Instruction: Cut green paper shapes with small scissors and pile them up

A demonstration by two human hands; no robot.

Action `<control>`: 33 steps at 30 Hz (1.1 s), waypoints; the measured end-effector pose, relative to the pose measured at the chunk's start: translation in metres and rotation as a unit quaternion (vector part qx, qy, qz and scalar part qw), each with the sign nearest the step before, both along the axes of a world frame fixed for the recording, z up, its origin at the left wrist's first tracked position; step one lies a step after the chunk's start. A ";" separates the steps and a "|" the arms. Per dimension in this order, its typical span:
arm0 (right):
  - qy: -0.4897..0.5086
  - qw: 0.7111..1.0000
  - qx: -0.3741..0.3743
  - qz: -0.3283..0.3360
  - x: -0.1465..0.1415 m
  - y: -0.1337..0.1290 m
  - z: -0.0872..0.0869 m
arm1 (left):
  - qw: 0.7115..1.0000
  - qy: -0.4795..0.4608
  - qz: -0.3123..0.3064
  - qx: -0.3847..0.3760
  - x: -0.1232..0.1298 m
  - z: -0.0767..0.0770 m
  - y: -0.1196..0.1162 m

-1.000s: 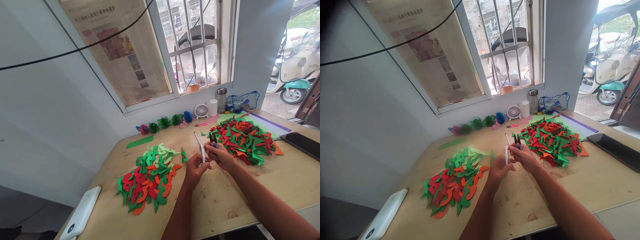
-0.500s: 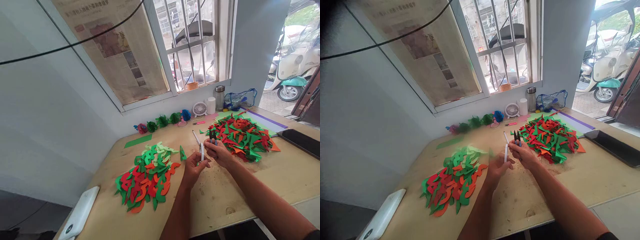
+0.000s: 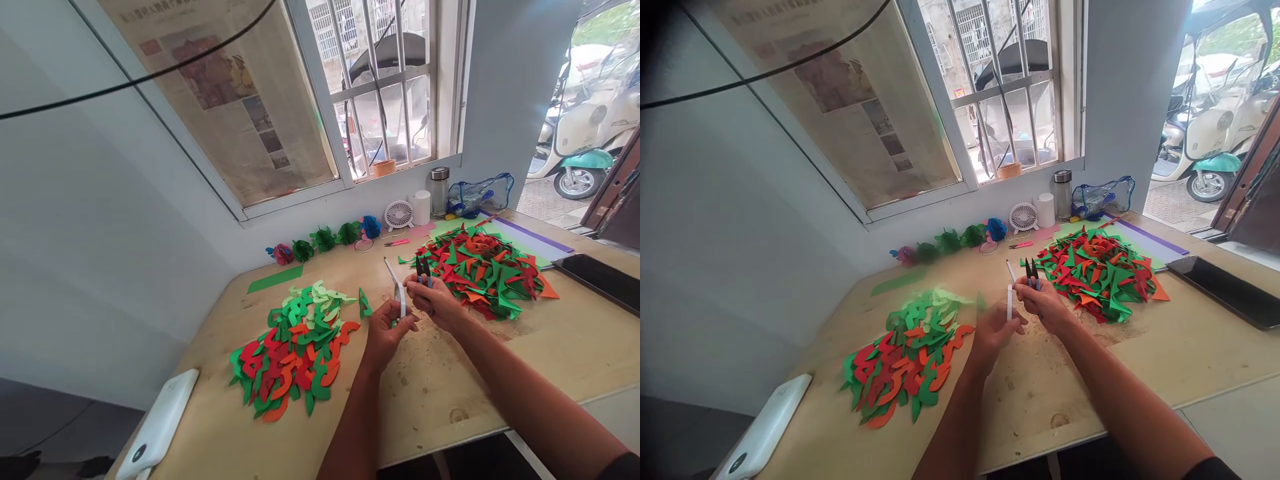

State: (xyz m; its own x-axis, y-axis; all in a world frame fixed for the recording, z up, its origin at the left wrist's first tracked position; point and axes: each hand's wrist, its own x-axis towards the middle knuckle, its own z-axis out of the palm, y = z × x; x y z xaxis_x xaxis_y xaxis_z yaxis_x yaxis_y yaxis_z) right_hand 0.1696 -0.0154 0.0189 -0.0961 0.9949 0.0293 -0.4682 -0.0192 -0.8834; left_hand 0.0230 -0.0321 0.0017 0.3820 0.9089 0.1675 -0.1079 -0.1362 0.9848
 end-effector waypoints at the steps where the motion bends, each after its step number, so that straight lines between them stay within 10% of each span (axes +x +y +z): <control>1: -0.003 1.000 0.001 0.003 0.000 0.000 0.000 | 1.000 0.008 0.006 0.009 0.000 0.000 0.000; 12: -0.050 0.999 -0.002 -0.002 -0.002 0.000 0.002 | 0.974 0.166 0.093 0.127 0.000 0.002 -0.003; 33: -0.044 0.998 0.026 0.042 -0.002 -0.001 0.000 | 0.975 0.112 0.169 0.087 -0.001 -0.005 0.004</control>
